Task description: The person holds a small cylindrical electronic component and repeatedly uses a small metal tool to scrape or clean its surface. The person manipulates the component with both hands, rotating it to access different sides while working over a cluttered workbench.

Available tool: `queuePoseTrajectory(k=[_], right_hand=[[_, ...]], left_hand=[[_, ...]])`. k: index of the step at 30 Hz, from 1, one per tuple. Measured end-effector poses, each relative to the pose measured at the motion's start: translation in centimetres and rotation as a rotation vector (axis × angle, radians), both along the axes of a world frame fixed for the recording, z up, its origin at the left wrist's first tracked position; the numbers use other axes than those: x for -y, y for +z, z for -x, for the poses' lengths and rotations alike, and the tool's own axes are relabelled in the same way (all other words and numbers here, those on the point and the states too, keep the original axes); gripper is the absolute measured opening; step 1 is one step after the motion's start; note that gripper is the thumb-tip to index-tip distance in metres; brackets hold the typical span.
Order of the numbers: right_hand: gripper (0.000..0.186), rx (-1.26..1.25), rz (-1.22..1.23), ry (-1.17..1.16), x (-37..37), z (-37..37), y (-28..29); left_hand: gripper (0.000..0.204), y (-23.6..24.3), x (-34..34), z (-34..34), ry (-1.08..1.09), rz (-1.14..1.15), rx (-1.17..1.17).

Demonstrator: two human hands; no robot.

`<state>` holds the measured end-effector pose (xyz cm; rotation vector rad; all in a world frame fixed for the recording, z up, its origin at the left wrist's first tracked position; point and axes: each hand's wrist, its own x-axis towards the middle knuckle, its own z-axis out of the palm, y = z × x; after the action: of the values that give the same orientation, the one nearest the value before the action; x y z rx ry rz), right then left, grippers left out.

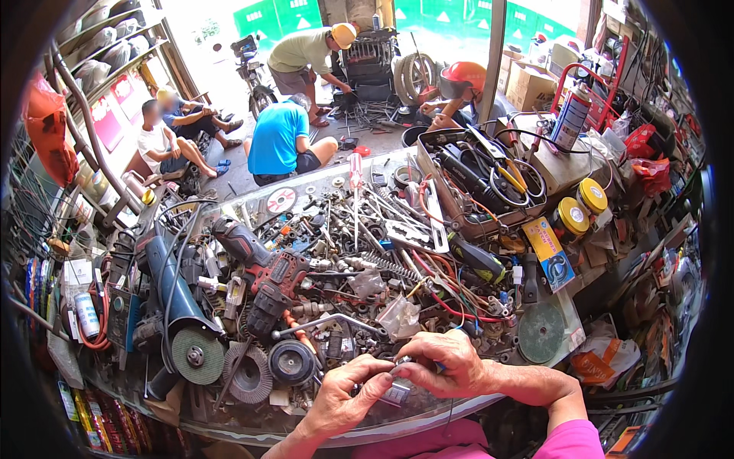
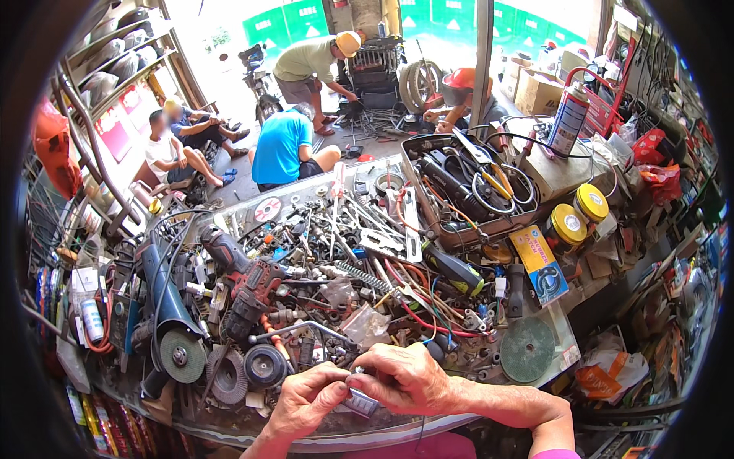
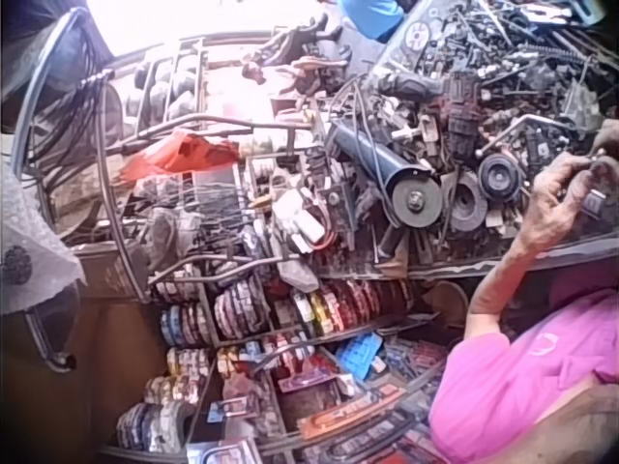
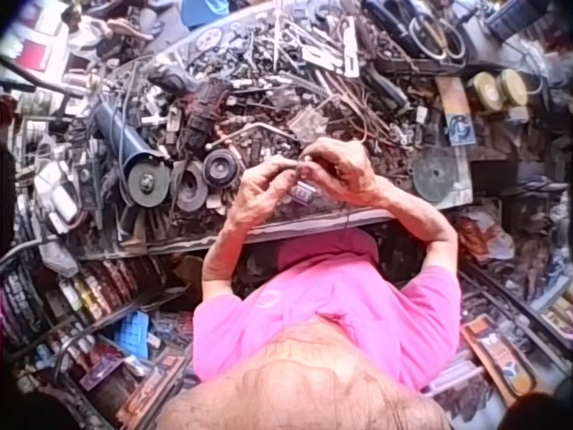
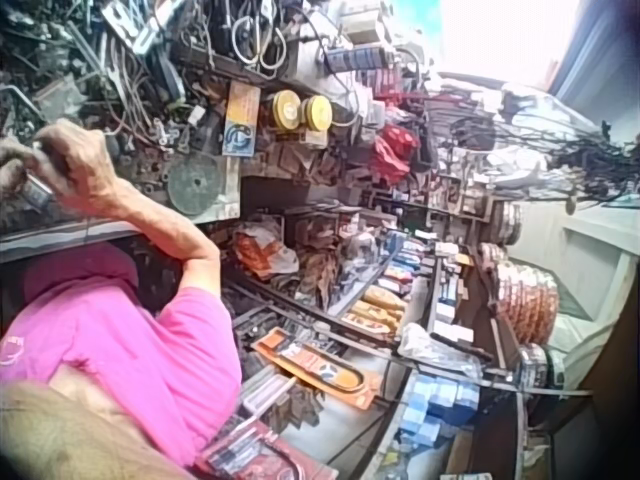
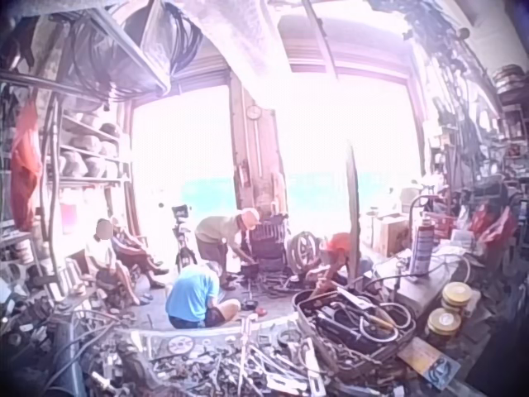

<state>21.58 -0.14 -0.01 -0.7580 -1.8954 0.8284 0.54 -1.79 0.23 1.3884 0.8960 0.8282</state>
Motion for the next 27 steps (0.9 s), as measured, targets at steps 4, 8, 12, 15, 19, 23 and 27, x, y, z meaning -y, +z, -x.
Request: queuePoseTrajectory(k=[4, 8, 12, 15, 19, 23, 27], right_hand=[[0.019, 0.017, 0.039, 0.014, 0.2, -0.1, 0.0], [0.02, 0.005, 0.025, 0.013, 0.1, 0.0, 0.0], [0.02, 0.014, 0.034, 0.023, 0.3, 0.0, 0.0], [0.019, 0.005, 0.015, 0.026, 0.3, 0.0, 0.2], [0.019, -0.013, 0.009, 0.02, 0.1, 0.0, 0.2], [0.019, 0.002, 0.019, 0.016, 0.2, -0.1, 0.2], [0.019, 0.007, 0.027, 0.015, 0.2, -0.1, 0.0]], left_hand=[[0.017, -0.1, -0.2, 0.2, -0.019, -0.11, -0.056], [0.016, 0.2, -0.4, 0.3, 0.028, -0.234, -0.105], [0.018, -0.6, -0.1, 0.3, 0.049, -0.071, -0.031], [0.018, -0.4, 0.3, 0.1, 0.031, 0.143, 0.075], [0.02, 0.0, 0.3, 0.0, -0.008, 0.197, 0.084], [0.018, -0.2, -0.5, 0.2, -0.014, -0.219, -0.08], [0.015, 0.0, -0.4, 0.1, 0.057, -0.209, -0.079]])
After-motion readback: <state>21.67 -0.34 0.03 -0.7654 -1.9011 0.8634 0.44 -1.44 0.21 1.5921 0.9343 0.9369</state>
